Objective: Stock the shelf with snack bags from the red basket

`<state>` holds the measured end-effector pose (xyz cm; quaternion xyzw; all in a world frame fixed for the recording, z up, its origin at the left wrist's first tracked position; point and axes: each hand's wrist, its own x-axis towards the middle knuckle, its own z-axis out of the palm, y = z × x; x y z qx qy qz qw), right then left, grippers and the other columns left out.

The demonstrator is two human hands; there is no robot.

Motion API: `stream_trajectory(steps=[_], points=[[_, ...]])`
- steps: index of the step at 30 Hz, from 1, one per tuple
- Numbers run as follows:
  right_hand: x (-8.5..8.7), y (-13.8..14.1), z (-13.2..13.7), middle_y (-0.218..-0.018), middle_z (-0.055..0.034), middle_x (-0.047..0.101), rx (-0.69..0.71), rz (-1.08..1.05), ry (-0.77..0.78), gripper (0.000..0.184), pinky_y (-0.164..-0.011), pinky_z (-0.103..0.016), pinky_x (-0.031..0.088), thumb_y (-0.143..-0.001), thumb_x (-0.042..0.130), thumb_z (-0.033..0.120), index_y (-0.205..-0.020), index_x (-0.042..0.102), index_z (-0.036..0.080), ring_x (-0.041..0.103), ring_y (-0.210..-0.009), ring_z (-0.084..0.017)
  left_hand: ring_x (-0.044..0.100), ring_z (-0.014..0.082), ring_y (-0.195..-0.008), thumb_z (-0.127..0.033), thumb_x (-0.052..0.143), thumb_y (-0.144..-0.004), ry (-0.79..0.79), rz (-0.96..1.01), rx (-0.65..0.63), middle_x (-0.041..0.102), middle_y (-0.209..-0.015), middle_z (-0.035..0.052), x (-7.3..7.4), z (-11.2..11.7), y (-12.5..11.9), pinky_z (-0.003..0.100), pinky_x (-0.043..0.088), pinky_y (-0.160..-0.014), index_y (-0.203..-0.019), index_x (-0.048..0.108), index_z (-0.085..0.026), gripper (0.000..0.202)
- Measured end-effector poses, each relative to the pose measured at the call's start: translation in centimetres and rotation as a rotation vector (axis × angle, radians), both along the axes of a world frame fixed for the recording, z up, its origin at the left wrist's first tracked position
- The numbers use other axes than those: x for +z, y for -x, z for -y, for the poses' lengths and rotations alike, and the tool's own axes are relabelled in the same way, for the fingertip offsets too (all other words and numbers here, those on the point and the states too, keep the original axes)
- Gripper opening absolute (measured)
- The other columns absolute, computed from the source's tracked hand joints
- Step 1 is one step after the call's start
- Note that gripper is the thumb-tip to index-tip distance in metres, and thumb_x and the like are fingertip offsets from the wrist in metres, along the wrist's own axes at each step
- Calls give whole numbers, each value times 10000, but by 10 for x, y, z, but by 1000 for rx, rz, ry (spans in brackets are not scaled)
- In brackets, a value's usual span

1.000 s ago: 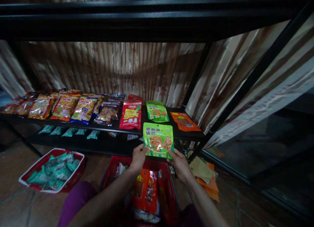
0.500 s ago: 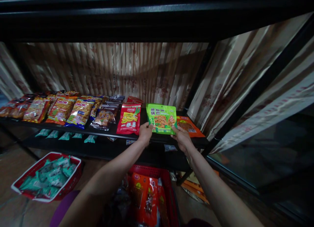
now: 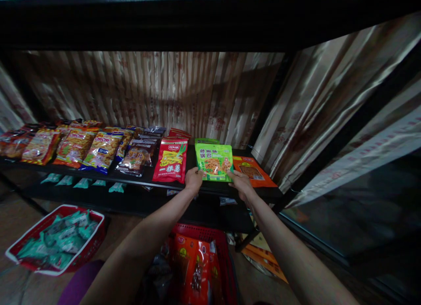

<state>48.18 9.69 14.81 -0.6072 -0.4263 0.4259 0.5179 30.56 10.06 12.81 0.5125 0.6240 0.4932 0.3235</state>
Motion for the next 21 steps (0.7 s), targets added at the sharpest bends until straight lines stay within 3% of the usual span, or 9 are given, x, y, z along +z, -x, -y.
stream_trajectory(steps=[10, 17, 21], points=[[1, -3, 7, -779, -27, 703, 37, 176, -13, 161, -467, -174, 449, -715, 635, 320, -761, 682, 173, 600, -668, -132, 495, 133, -633, -265, 500, -812, -24, -162, -33, 570, -628, -5, 2, 7, 7, 227, 339, -583, -664, 600, -174, 200], [4, -5, 8, -868, -47, 703, 3, 224, -1, 201, -495, -193, 471, -696, 656, 351, -798, 674, 178, 622, -752, -157, 522, 133, -644, -259, 501, -817, -17, -185, -35, 606, -667, -1, -2, 2, 8, 221, 341, -589, -728, 614, -182, 163], [1, -9, 2, -841, -51, 710, -10, 257, -53, 291, -552, -242, 475, -710, 626, 444, -814, 687, 179, 631, -747, -180, 539, 143, -650, -272, 499, -819, -11, -186, -25, 620, -675, 8, -3, 1, 8, 228, 350, -594, -748, 624, -191, 164]])
